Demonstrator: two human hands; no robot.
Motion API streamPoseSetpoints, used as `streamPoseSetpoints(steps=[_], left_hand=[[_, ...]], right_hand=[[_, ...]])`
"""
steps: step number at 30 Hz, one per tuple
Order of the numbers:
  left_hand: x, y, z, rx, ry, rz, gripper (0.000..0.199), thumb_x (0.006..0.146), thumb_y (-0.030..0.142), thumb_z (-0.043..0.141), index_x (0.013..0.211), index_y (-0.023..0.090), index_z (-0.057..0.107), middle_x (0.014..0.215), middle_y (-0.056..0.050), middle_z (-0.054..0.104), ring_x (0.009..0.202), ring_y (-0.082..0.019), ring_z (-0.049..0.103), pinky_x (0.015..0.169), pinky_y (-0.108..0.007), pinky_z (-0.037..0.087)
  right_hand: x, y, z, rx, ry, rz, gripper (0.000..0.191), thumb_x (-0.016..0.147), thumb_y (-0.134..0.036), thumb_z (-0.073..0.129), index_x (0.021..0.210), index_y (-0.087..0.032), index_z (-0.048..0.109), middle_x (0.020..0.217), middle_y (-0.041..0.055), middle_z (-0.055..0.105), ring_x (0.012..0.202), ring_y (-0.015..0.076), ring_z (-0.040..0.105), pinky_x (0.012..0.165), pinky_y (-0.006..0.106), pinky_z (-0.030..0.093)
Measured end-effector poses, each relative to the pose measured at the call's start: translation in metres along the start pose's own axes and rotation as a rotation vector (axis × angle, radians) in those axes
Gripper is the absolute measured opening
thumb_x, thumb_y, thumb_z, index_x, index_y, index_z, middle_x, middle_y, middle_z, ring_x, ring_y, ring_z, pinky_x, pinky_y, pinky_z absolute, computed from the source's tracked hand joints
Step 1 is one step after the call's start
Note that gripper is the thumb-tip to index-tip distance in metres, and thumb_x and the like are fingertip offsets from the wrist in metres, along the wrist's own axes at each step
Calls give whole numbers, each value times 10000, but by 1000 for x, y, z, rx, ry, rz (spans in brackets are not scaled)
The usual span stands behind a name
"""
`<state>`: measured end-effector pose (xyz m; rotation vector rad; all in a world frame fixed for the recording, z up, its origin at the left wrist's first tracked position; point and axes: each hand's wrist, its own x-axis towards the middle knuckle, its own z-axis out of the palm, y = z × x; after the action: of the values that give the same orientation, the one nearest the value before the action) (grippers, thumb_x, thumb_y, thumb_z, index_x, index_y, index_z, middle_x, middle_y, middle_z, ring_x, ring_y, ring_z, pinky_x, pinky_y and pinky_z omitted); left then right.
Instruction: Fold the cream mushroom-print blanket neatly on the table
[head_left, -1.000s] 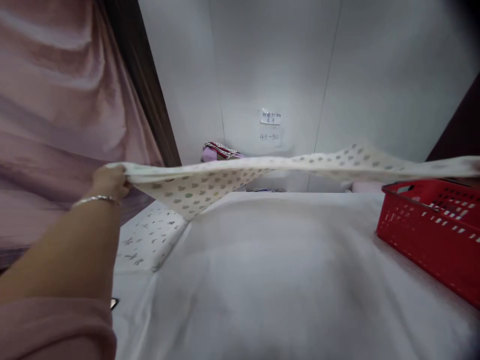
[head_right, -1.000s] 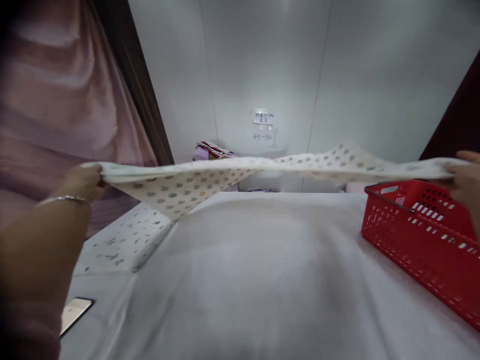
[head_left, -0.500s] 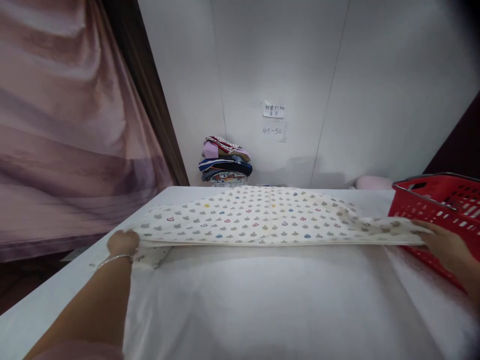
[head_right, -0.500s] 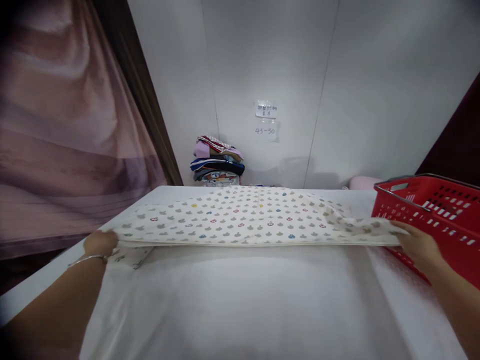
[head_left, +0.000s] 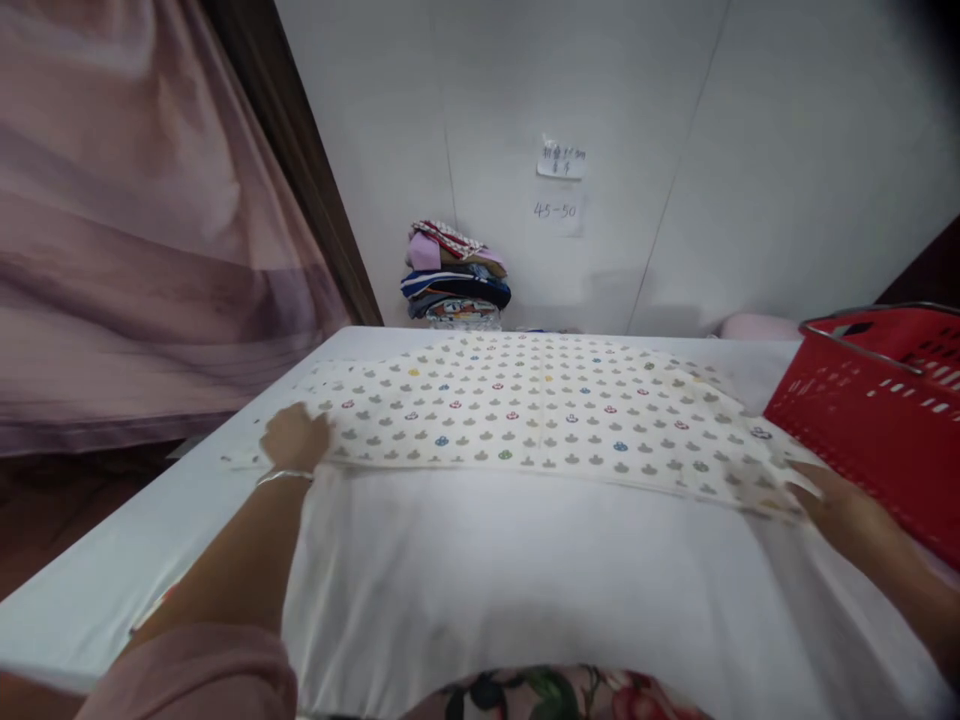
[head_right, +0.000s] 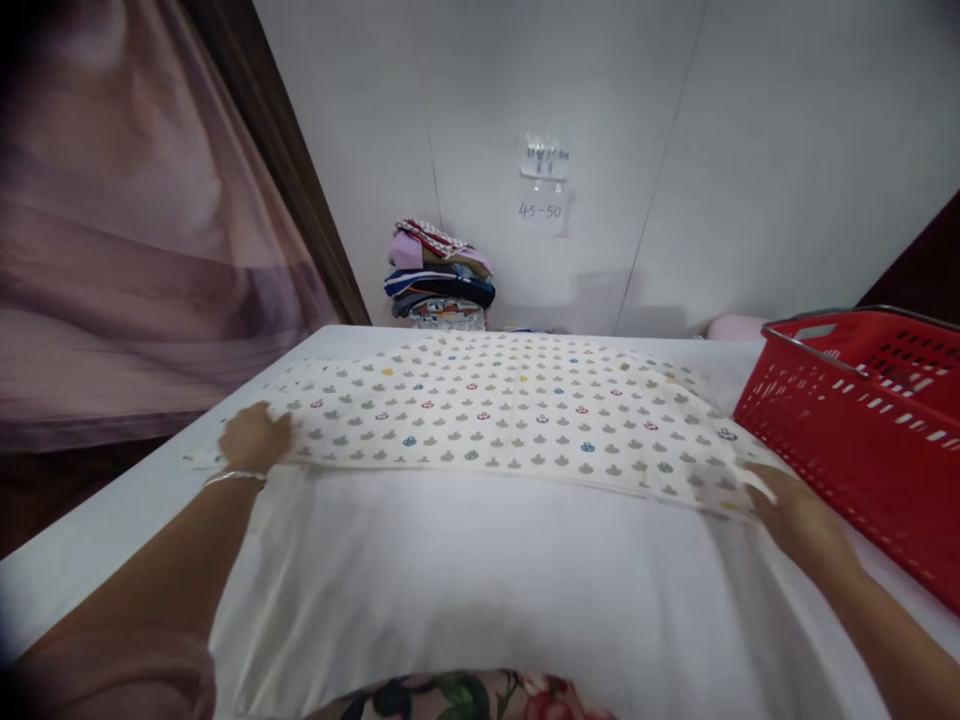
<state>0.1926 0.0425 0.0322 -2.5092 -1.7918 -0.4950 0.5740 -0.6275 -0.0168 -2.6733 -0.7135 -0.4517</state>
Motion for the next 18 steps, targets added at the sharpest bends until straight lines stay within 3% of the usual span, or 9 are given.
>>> streamPoseSetpoints(steps=[2,6,7,9,15,18], left_hand=[[-27,32,7,-115,-27,293,399,855,374,418,1108,100,562,1185,-169,578,1100,-286,516,914,-416,421],[-85,83,31,-279,-345,920,304,852,389,470,1006,193,645,1129,-76,621,1040,-217,549,949,-350,410],[-94,91,35,-288,-383,1011,299,855,383,468,993,197,657,1121,-72,624,1025,-215,552,943,-351,413],[-106,99,41,-290,-400,1067,303,867,357,442,972,193,673,1097,-72,629,1001,-219,553,922,-357,421],[-102,101,39,-333,-443,1008,336,884,347,380,849,212,685,999,-47,642,927,-204,561,835,-323,435],[-103,106,34,-347,-432,928,352,902,350,338,779,188,625,870,-48,641,821,-184,567,762,-299,435]], right_hand=[[-6,-34,19,123,-163,-71,402,825,-475,448,1091,-249,646,1165,121,635,1052,286,599,764,338,528],[-13,-95,46,200,-330,-297,439,863,-497,416,1100,-227,668,1210,88,615,1123,278,557,961,402,459],[-12,-103,50,191,-340,-320,442,865,-499,407,1078,-226,682,1211,86,613,1126,278,553,974,416,449],[-6,-111,55,169,-337,-326,443,864,-504,393,1019,-233,707,1195,81,619,1114,278,558,955,424,460],[14,-105,52,280,-443,-305,345,828,-488,443,837,-264,705,1051,36,676,973,255,617,845,374,501],[21,-109,45,334,-439,-199,345,834,-488,404,812,-242,645,881,36,692,825,236,633,747,348,506]])
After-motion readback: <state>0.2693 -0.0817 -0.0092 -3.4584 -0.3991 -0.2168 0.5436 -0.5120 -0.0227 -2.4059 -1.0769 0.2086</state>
